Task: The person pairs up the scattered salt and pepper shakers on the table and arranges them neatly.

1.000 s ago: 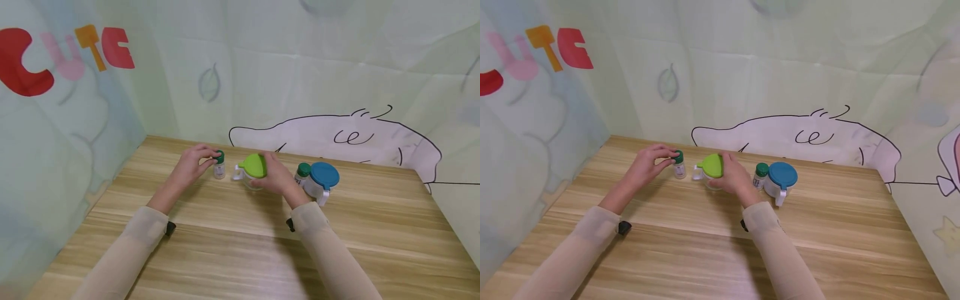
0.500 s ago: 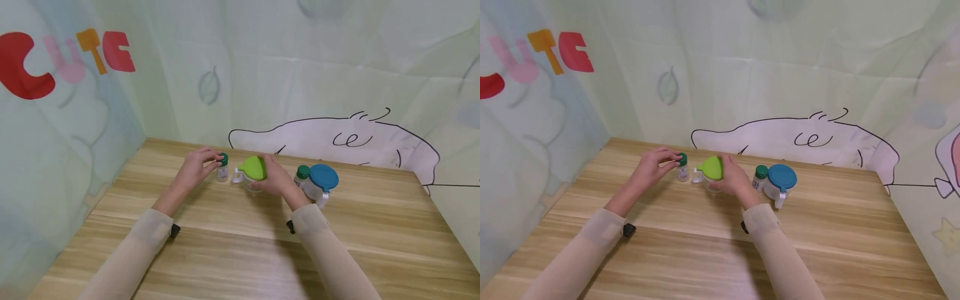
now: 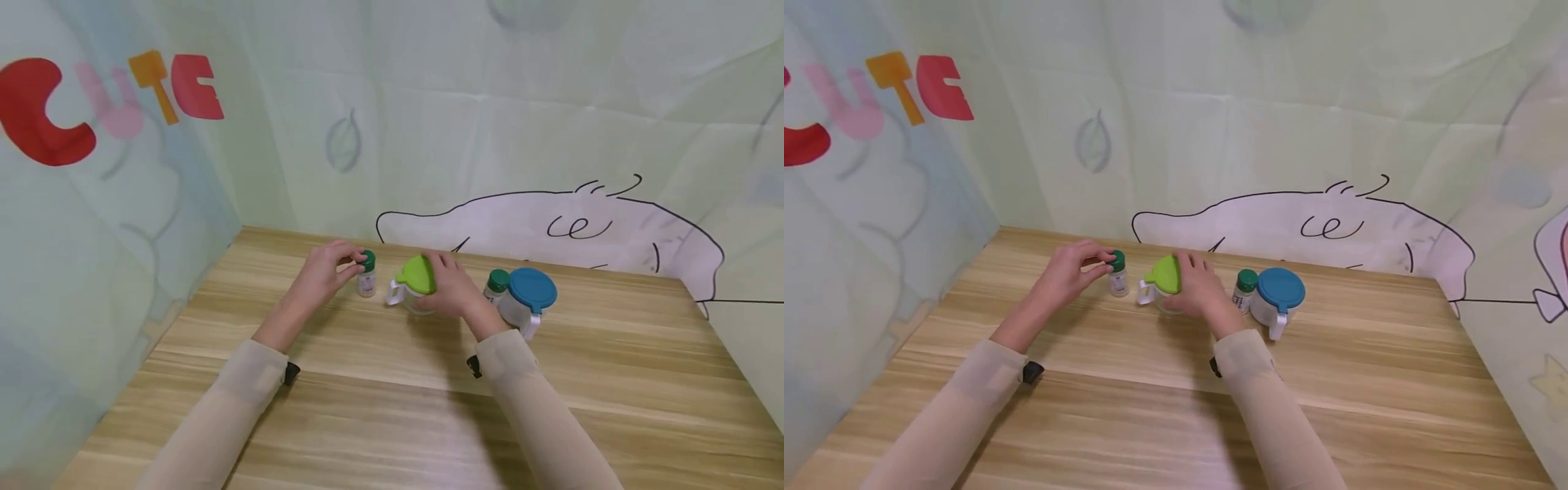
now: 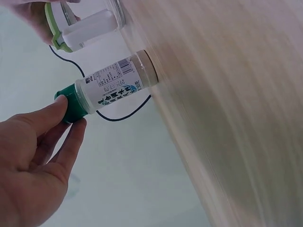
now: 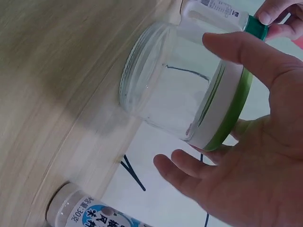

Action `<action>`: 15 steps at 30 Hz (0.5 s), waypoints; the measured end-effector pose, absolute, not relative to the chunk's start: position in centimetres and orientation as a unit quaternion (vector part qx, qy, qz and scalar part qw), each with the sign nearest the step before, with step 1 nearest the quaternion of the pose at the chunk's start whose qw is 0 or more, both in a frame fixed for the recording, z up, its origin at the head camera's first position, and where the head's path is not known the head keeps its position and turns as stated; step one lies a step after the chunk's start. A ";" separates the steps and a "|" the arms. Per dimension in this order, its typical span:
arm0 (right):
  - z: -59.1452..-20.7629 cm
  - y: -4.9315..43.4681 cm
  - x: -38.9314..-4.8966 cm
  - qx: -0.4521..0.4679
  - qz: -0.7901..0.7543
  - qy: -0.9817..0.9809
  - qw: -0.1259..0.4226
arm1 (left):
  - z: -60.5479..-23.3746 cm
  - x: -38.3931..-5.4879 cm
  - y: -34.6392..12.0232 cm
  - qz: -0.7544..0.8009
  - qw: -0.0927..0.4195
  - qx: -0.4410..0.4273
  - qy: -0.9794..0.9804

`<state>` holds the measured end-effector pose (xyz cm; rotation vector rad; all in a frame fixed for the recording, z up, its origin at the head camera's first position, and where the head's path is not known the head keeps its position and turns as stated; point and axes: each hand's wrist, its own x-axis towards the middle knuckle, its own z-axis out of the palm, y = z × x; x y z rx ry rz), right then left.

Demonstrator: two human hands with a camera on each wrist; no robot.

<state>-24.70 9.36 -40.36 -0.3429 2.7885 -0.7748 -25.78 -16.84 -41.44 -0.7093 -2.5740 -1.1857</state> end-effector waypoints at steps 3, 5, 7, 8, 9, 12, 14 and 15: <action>-40.3 9.5 -24.7 -0.137 -0.243 0.953 0.115 | -41.4 -25.8 -16.7 -0.416 0.102 -0.233 -0.873; -40.3 9.6 -24.7 -0.151 -0.235 0.953 0.118 | -41.4 -25.8 -16.7 -0.421 0.098 -0.224 -0.874; -40.2 9.6 -24.6 -0.166 -0.237 0.950 0.116 | -41.4 -25.9 -16.7 -0.419 0.096 -0.219 -0.876; -40.2 9.7 -24.6 -0.172 -0.242 0.948 0.112 | -41.4 -25.9 -16.6 -0.417 0.096 -0.217 -0.877; -40.2 9.7 -24.5 -0.176 -0.251 0.946 0.107 | -41.4 -25.9 -16.6 -0.416 0.095 -0.217 -0.878; -40.4 9.7 -24.4 -0.190 -0.276 0.940 0.071 | -41.2 -25.9 -16.6 -0.414 0.092 -0.216 -0.880; -40.6 9.7 -24.4 -0.194 -0.284 0.938 0.040 | -41.1 -25.9 -16.6 -0.417 0.087 -0.212 -0.879; -40.7 9.6 -24.4 -0.194 -0.285 0.938 0.024 | -41.1 -25.9 -16.6 -0.421 0.084 -0.211 -0.878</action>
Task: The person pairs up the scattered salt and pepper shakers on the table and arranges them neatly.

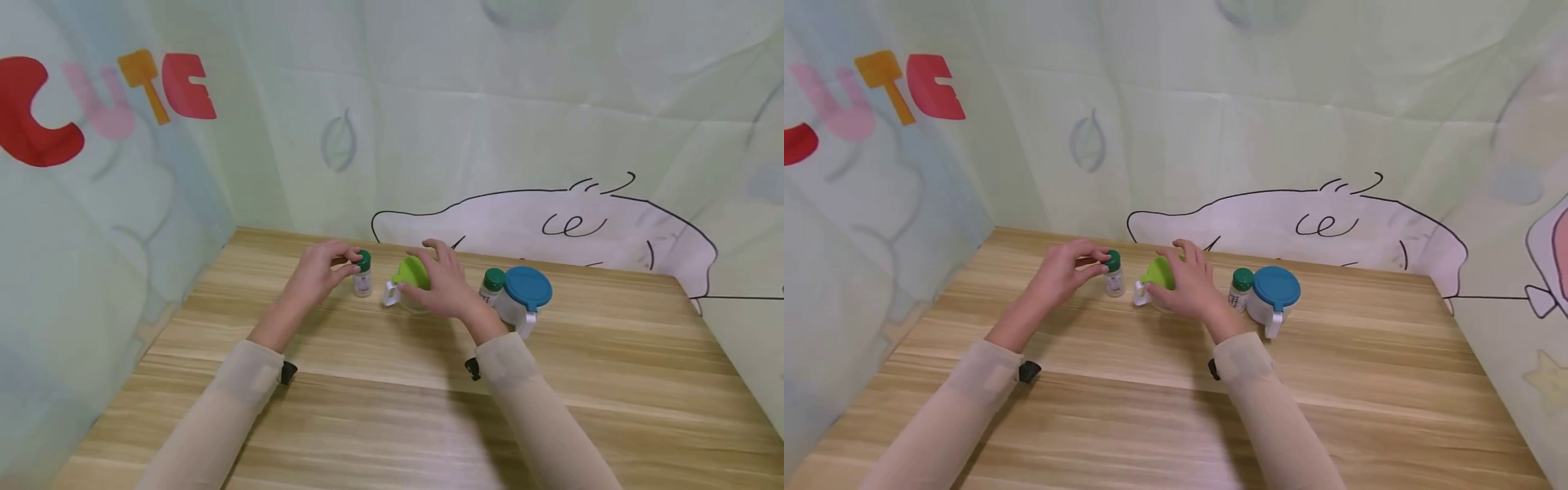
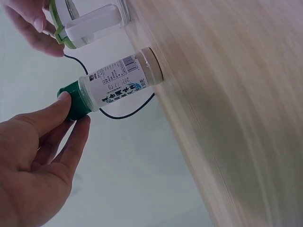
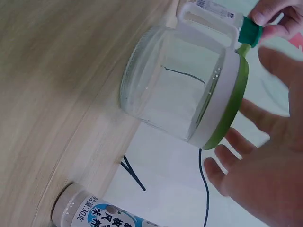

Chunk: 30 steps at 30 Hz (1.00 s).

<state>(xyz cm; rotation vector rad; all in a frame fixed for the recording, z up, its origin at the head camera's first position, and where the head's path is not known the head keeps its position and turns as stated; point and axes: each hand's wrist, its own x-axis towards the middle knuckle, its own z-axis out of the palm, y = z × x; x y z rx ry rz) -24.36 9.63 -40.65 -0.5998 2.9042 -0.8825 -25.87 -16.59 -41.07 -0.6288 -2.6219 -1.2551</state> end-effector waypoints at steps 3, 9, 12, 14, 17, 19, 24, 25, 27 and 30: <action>-40.7 9.5 -24.4 -0.188 -0.278 0.942 -0.016 | -41.0 -25.9 -16.5 -0.424 0.079 -0.209 -0.878; -40.7 9.4 -24.4 -0.176 -0.245 0.953 -0.026 | -40.9 -25.9 -16.3 -0.424 0.077 -0.211 -0.877; -40.7 9.5 -24.4 -0.178 -0.239 0.955 -0.018 | -40.9 -26.0 -16.4 -0.429 0.076 -0.207 -0.876; -40.7 9.5 -24.4 -0.181 -0.234 0.955 -0.015 | -41.0 -26.0 -16.4 -0.430 0.075 -0.204 -0.876; -40.7 9.5 -24.3 -0.182 -0.232 0.956 -0.007 | -40.9 -25.9 -16.4 -0.427 0.073 -0.200 -0.879; -40.8 9.5 -24.3 -0.182 -0.231 0.956 -0.003 | -40.9 -25.9 -16.4 -0.423 0.075 -0.201 -0.880; -41.0 9.5 -24.3 -0.196 -0.231 0.953 -0.002 | -41.0 -25.8 -16.5 -0.419 0.075 -0.195 -0.884; -41.0 9.5 -24.3 -0.201 -0.231 0.952 -0.005 | -41.0 -25.8 -16.5 -0.420 0.075 -0.193 -0.884; -41.0 9.5 -24.4 -0.214 -0.232 0.949 -0.012 | -41.0 -25.8 -16.6 -0.422 0.076 -0.191 -0.883; -40.8 9.5 -24.3 -0.237 -0.232 0.943 -0.022 | -41.0 -25.8 -16.5 -0.423 0.077 -0.190 -0.882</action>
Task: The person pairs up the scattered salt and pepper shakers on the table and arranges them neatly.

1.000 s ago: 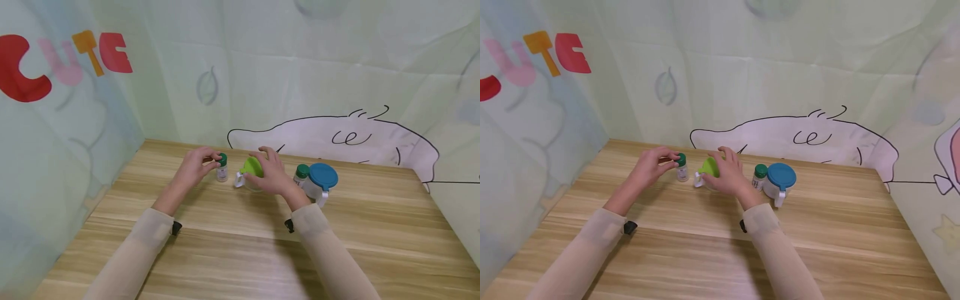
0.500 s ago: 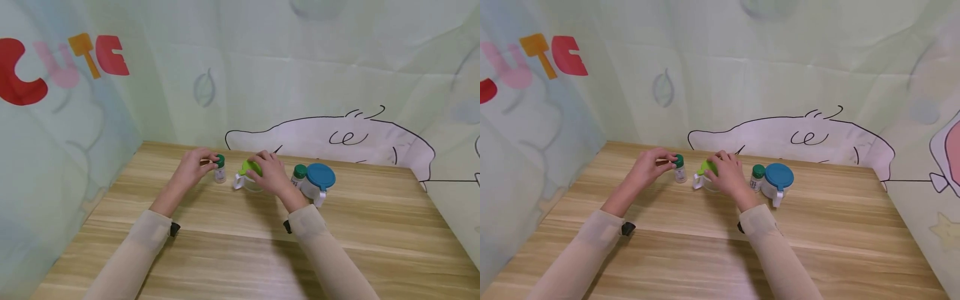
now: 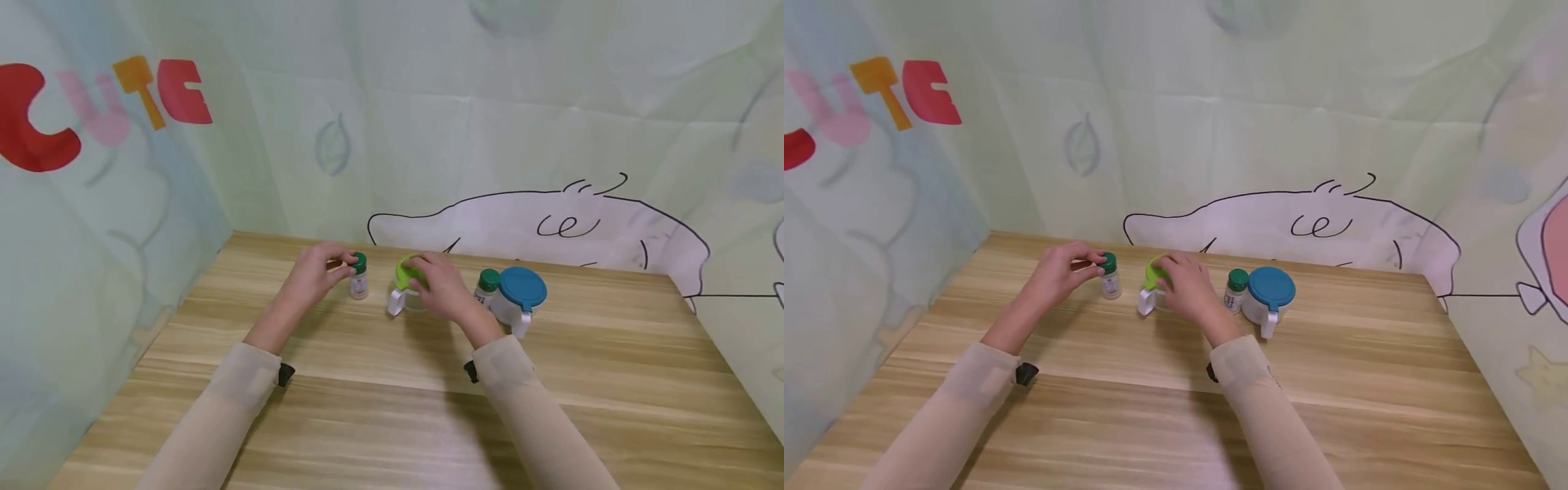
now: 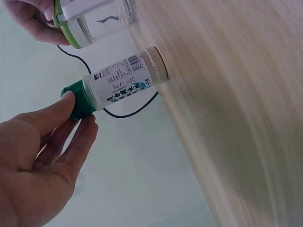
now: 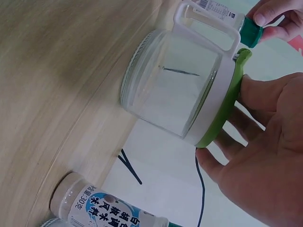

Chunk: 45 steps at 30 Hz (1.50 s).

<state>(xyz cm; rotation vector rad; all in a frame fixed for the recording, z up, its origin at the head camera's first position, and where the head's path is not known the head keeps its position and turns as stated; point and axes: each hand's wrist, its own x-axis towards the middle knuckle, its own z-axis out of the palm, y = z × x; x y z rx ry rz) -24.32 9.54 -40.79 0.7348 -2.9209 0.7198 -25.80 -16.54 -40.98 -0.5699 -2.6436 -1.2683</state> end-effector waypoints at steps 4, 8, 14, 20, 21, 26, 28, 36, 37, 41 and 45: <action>-40.6 9.5 -24.3 0.252 0.241 -0.937 0.013 | -41.0 -25.8 -16.6 -0.422 0.080 -0.194 -0.882; -40.5 9.4 -24.3 0.235 0.257 -0.937 -0.013 | -41.0 -25.8 -16.6 -0.423 0.082 -0.197 -0.880; -40.6 9.2 -24.4 0.229 0.281 -0.932 -0.031 | -41.1 -25.8 -16.6 -0.420 0.081 -0.198 -0.882; -40.5 9.2 -24.4 0.224 0.277 -0.933 -0.049 | -40.9 -25.7 -16.4 -0.422 0.081 -0.194 -0.882; -40.4 9.2 -24.4 0.222 0.275 -0.934 -0.052 | -40.9 -25.7 -16.4 -0.423 0.080 -0.194 -0.881; -40.3 9.1 -24.3 0.216 0.271 -0.936 -0.062 | -41.0 -25.8 -16.3 -0.424 0.072 -0.192 -0.882; -40.3 9.0 -24.3 0.218 0.268 -0.936 -0.063 | -41.0 -25.8 -16.4 -0.421 0.068 -0.192 -0.884; -40.3 8.7 -24.2 0.233 0.265 -0.933 -0.068 | -41.1 -26.0 -16.8 -0.411 0.071 -0.221 -0.881; -40.2 8.7 -24.2 0.231 0.267 -0.933 -0.068 | -41.1 -26.0 -16.8 -0.414 0.072 -0.223 -0.879; -40.3 8.8 -24.1 0.223 0.267 -0.936 -0.063 | -41.2 -26.0 -16.7 -0.420 0.079 -0.232 -0.874; -40.3 9.0 -24.2 0.225 0.250 -0.940 -0.052 | -41.2 -25.9 -16.5 -0.413 0.091 -0.242 -0.873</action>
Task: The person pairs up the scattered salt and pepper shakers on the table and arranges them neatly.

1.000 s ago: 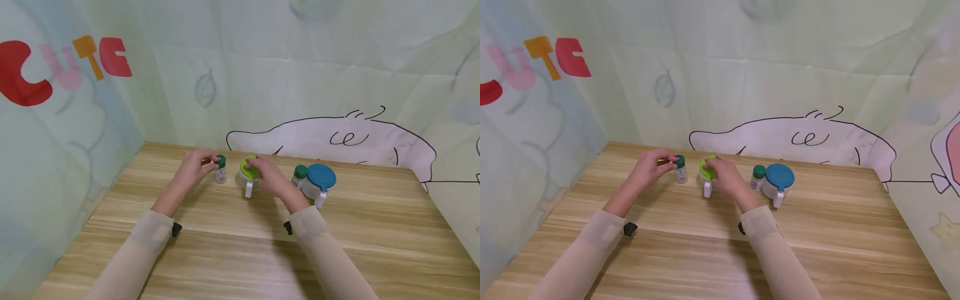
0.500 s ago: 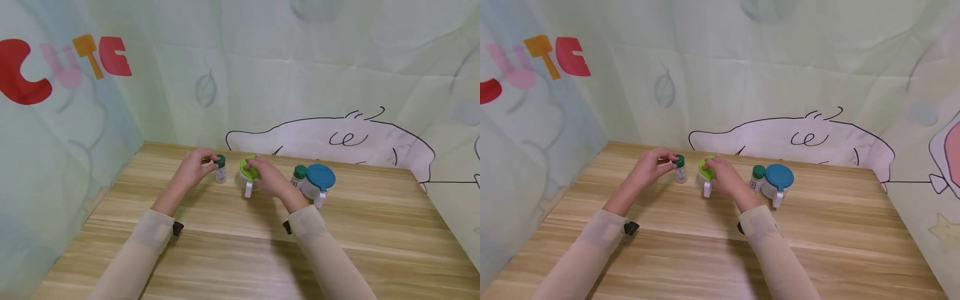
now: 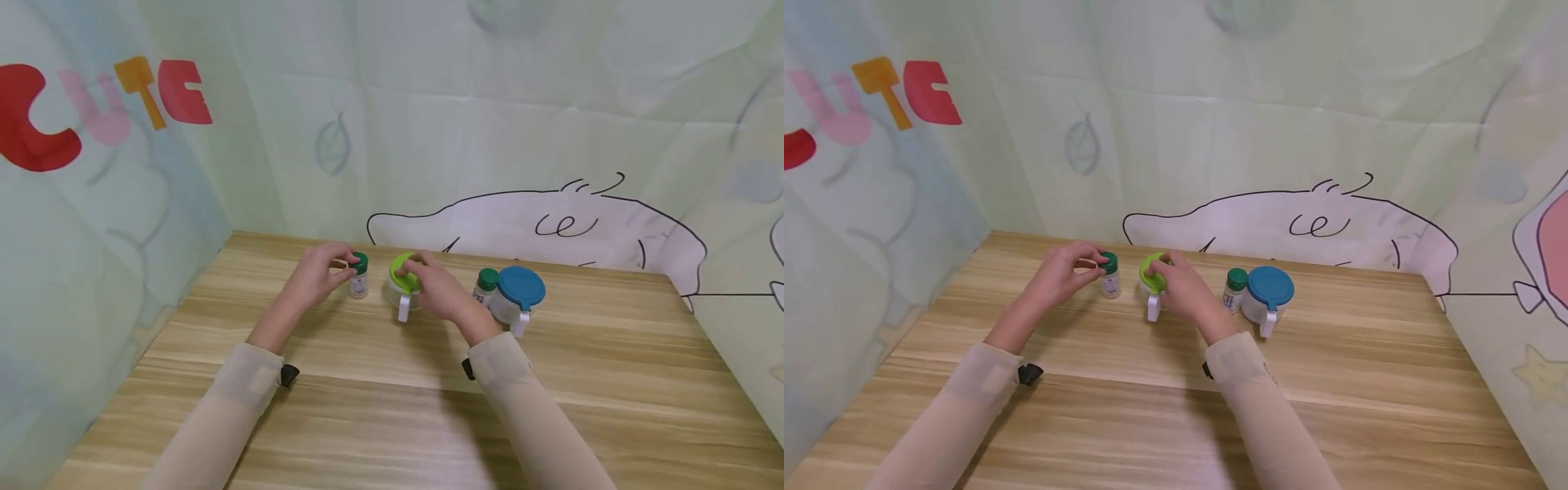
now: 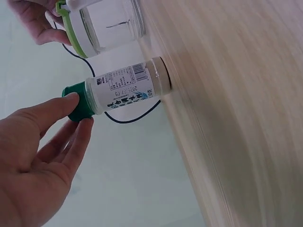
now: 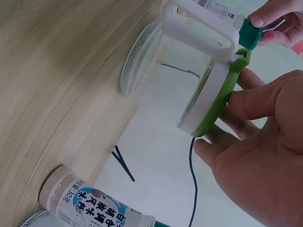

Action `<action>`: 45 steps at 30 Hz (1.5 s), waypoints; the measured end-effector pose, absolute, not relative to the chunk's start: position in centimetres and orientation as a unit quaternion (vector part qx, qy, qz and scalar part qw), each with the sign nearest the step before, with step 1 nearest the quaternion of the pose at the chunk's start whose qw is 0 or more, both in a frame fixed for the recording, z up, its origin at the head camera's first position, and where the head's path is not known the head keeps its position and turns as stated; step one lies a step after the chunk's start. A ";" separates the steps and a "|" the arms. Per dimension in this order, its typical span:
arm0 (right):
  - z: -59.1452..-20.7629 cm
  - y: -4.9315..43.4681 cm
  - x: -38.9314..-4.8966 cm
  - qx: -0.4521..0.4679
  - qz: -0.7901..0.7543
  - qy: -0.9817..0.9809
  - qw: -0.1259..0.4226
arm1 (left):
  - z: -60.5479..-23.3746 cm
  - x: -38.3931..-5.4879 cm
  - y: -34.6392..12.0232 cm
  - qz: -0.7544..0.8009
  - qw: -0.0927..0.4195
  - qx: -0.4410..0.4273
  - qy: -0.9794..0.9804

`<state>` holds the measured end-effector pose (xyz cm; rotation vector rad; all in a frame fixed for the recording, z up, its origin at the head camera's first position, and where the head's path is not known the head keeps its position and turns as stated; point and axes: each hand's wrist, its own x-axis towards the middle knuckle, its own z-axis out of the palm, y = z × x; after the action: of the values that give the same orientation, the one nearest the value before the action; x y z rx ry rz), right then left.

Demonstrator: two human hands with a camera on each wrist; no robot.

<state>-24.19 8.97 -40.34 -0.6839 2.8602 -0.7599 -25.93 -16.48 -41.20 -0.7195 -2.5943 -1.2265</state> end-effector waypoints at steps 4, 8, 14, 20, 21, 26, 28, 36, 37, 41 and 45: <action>-40.1 9.0 -24.1 -0.228 -0.231 0.945 0.045 | -41.3 -25.9 -16.4 -0.405 0.099 -0.252 -0.873; -39.8 9.0 -24.0 -0.232 -0.208 0.949 0.038 | -41.3 -25.9 -16.2 -0.401 0.107 -0.262 -0.872; -39.4 9.0 -23.9 -0.233 -0.192 0.953 0.040 | -41.6 -25.9 -15.5 -0.397 0.122 -0.275 -0.867; -39.5 9.0 -24.0 -0.230 -0.190 0.954 0.040 | -41.9 -25.8 -14.5 -0.415 0.113 -0.268 -0.862; -39.6 9.1 -24.0 -0.231 -0.190 0.954 0.038 | -42.0 -25.8 -14.3 -0.417 0.112 -0.266 -0.862; -39.7 9.2 -24.1 -0.238 -0.196 0.951 0.030 | -42.2 -25.8 -13.6 -0.422 0.119 -0.262 -0.860; -39.7 9.3 -24.1 -0.240 -0.199 0.950 0.028 | -42.2 -25.8 -13.4 -0.426 0.120 -0.264 -0.857; -39.6 9.4 -24.2 -0.245 -0.212 0.946 0.024 | -42.1 -25.7 -13.0 -0.444 0.106 -0.252 -0.853; -39.6 9.4 -24.2 -0.245 -0.213 0.946 0.026 | -42.0 -25.7 -12.9 -0.444 0.102 -0.250 -0.855; -39.6 9.4 -24.2 -0.246 -0.211 0.946 0.029 | -41.9 -25.7 -12.9 -0.436 0.092 -0.244 -0.861; -39.7 9.5 -24.2 -0.245 -0.211 0.946 0.031 | -42.0 -25.8 -13.0 -0.421 0.096 -0.253 -0.866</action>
<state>-24.23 9.45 -39.73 -0.7560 2.9138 -0.6502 -25.75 -12.96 -41.97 -0.7496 -2.5650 -1.2469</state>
